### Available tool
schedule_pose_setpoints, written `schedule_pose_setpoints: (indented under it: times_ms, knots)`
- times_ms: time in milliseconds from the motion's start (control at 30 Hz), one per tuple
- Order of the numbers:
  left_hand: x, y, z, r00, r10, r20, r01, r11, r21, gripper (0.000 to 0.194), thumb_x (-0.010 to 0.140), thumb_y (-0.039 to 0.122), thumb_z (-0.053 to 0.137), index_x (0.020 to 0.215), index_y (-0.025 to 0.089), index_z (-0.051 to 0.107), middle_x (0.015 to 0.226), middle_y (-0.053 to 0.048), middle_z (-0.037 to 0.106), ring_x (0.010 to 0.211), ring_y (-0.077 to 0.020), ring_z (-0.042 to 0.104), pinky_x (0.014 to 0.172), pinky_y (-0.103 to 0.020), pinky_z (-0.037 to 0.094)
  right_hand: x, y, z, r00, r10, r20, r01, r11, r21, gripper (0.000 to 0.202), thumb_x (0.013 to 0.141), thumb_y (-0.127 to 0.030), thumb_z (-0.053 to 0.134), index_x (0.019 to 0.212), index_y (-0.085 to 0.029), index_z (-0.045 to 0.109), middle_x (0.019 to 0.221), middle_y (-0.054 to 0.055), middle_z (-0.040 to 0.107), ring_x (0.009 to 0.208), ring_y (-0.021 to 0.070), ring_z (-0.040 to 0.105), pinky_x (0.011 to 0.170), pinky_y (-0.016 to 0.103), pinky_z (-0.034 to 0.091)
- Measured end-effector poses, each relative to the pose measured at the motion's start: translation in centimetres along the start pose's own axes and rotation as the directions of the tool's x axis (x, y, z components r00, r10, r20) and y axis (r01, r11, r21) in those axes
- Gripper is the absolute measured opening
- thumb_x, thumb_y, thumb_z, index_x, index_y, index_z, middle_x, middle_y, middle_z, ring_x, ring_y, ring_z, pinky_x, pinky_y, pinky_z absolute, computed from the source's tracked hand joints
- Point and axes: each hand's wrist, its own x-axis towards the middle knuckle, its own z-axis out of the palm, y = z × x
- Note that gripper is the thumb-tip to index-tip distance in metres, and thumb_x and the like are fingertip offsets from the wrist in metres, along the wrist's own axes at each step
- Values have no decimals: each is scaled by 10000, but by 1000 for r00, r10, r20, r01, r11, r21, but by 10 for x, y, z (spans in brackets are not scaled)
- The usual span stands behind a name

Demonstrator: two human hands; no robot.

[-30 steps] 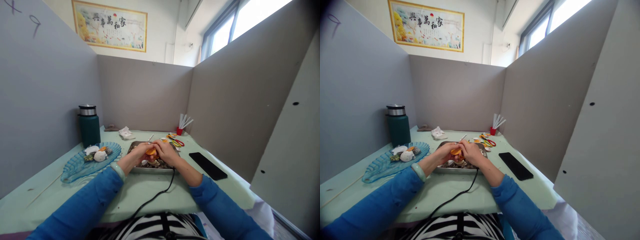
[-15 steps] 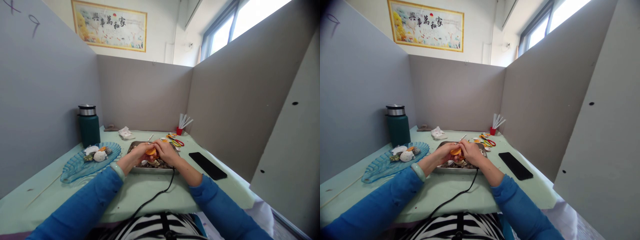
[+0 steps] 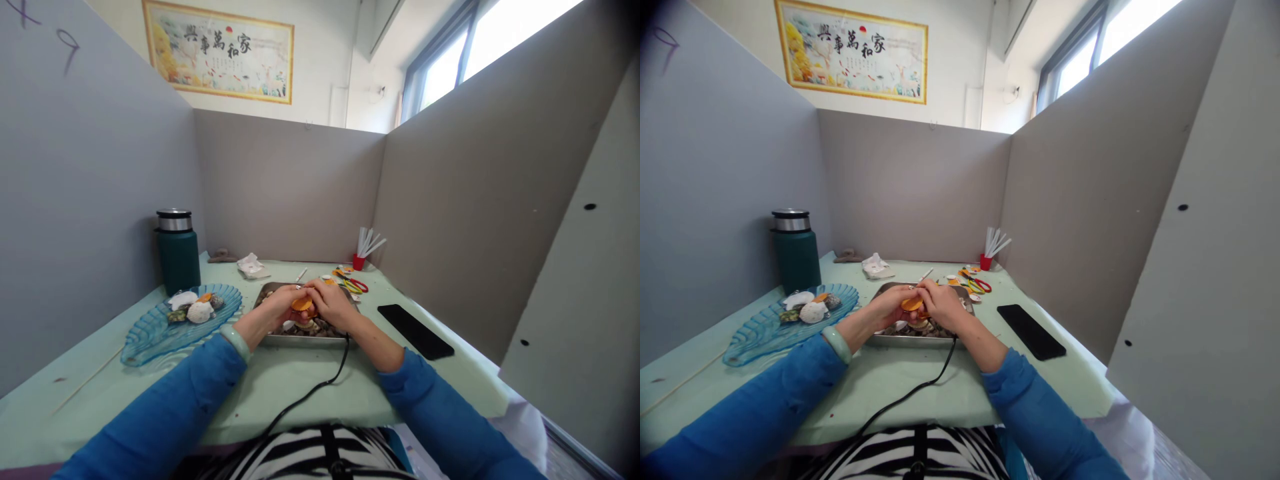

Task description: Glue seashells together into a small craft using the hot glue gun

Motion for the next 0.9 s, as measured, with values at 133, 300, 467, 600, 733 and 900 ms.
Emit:
schedule_pose_setpoints:
  times_ms: [133, 300, 467, 600, 733, 900]
  knots:
    - [-1, 1, 1, 1000, -4, -5, 4, 1000, -16, 176, 754, 277, 575, 706, 110, 544, 592, -46, 571, 437, -101, 509, 508, -283, 466, 0, -1, -1, 1000, -1, -8, 1, 1000, 26, 239, 918, -292, 368, 1002, -194, 569, 796, 33, 641, 730, 139, 575, 689, 228, 384]
    - [-3, 4, 4, 1000, 1, -9, -1, 1000, -17, 149, 764, 242, 548, 702, 107, 541, 599, -52, 571, 444, -101, 507, 509, -280, 462, -1, -3, -2, 1000, -9, -14, 10, 999, 46, 239, 919, -306, 370, 1001, -195, 564, 799, 28, 638, 726, 136, 572, 677, 225, 384]
    - [-3, 4, 3, 1000, -7, 4, 7, 1000, -22, 144, 764, 237, 540, 707, 106, 548, 580, -43, 557, 445, -106, 511, 510, -280, 461, -1, -3, -3, 1000, -22, -22, 23, 998, 57, 239, 920, -312, 369, 992, -192, 564, 807, 28, 641, 730, 133, 575, 684, 223, 386]
    - [-3, 4, 2, 1000, -5, 8, 6, 1000, -21, 157, 756, 252, 552, 719, 100, 556, 583, -44, 562, 443, -105, 507, 507, -279, 460, -1, -3, -3, 999, -25, -19, 27, 998, 63, 233, 918, -311, 373, 986, -192, 562, 798, 26, 640, 718, 129, 575, 682, 220, 388]
    - [-3, 4, 2, 1000, 1, 17, -1, 1000, -22, 156, 745, 255, 562, 716, 101, 552, 576, -41, 560, 443, -104, 505, 498, -273, 458, 0, -2, -1, 999, -37, -31, 39, 997, 67, 227, 918, -309, 375, 983, -192, 559, 785, 26, 638, 716, 132, 573, 679, 224, 389]
    - [-3, 3, 1, 1000, 0, -7, 0, 1000, -25, 128, 750, 237, 542, 751, 110, 552, 583, -43, 570, 439, -112, 509, 494, -285, 462, 1, 0, 1, 998, -45, -51, 49, 997, 63, 210, 909, -295, 392, 970, -195, 567, 765, 25, 630, 700, 136, 566, 675, 231, 388]
